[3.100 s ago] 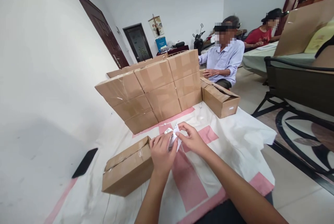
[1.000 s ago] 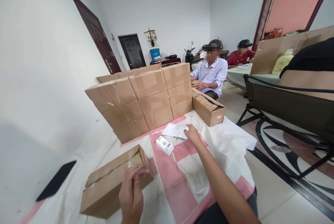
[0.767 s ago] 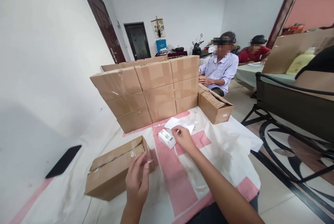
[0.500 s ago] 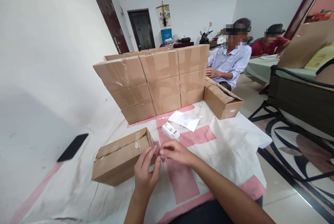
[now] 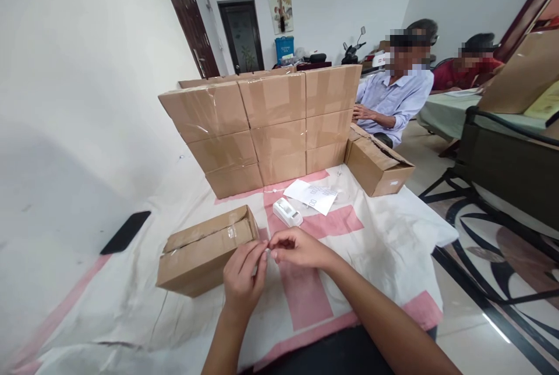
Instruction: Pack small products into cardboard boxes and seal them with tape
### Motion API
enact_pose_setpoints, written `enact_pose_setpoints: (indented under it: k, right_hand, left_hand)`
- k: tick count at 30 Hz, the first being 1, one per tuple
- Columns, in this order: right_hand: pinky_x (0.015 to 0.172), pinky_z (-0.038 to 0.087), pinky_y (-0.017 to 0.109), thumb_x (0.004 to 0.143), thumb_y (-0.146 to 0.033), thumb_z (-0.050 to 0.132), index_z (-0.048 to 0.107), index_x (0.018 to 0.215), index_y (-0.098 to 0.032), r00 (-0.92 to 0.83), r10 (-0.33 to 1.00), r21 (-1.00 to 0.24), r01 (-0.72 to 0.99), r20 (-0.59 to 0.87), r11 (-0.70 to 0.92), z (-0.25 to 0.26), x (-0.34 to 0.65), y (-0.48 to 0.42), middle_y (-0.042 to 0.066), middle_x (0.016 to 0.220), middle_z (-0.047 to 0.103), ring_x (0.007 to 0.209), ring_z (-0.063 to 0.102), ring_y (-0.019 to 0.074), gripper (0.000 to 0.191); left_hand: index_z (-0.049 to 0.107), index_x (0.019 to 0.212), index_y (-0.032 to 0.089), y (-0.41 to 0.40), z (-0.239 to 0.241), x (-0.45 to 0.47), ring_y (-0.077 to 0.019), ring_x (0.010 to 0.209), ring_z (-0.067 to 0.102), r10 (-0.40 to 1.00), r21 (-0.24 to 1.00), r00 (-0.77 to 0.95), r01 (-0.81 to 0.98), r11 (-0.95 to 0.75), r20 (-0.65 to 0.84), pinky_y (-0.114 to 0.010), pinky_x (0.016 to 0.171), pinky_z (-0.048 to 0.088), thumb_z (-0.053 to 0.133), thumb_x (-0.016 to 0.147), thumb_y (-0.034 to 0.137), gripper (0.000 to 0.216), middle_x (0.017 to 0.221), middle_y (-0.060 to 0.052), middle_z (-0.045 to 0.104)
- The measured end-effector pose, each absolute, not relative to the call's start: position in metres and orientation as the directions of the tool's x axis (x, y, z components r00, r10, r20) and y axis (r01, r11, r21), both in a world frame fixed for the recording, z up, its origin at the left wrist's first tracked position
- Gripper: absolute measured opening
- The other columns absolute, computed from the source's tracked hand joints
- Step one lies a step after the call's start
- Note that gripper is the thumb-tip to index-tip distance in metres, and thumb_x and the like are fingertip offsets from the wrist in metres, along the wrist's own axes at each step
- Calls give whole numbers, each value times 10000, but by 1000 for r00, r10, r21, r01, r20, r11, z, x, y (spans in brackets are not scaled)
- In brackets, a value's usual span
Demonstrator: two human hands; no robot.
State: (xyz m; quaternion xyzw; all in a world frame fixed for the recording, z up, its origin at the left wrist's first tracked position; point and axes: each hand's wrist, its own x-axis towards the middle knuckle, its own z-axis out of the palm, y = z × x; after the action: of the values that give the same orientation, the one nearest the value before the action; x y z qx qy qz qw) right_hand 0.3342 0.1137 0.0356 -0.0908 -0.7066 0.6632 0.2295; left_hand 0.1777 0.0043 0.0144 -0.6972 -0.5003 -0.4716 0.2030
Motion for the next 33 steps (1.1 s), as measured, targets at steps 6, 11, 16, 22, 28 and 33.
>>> enact_pose_setpoints:
  k: [6,11,16,22,28,33]
  right_hand:
    - [518,343,204,851,-449,712,663,877,-124,-957,281,-987,-111,75,-115,33,338,122,21,702,675,550,511,79,330]
    - [349,176,219,905,-518,481,655,828,-99,-989,-62,-925,146,-133,-350,31,341,132,84,642,701,382,492,95,460]
    - [463,384,208,774,-315,673,599,727,-156,-987,142,-951,33,-81,-306,31,339,127,8,585,674,445,555,101,181]
    - [626,414,246,908,-298,594,627,775,-168,-753,616,-963,-83,229,256,28,336,134,10,735,675,635,562,121,189]
    - [637,395,243,897,-239,628,716,815,-165,-814,517,-855,48,266,516,0,319,133,5,742,677,672,557,133,141]
    - [675,428,241,882,-232,685,774,892,-170,-865,402,-796,6,299,605,-12,309,127,44,868,747,743,635,151,109]
  left_hand:
    - [638,1045,190,2,19,181,-188,834,648,509,171,78,890,-423,857,-327,761,539,597,901,42,211,911,-70,704]
    - [645,989,204,0,23,182,-191,798,662,509,77,155,911,-406,847,-325,733,489,657,910,157,92,871,-62,715]
    - [679,885,243,-5,19,180,-184,799,688,386,-140,242,952,-273,890,-383,900,421,761,854,260,90,835,-17,739]
    - [717,1156,276,-2,20,143,-369,1240,557,467,7,-102,980,201,878,-604,1058,334,691,883,464,333,1264,-142,691]
    - [637,1342,264,-15,26,96,-354,1370,513,813,193,-275,960,202,514,-622,1129,333,475,991,463,435,1421,-95,610]
    - [640,1328,286,-24,25,78,-295,1366,534,864,179,-86,984,-5,496,-555,1182,297,462,995,465,418,1412,-45,619]
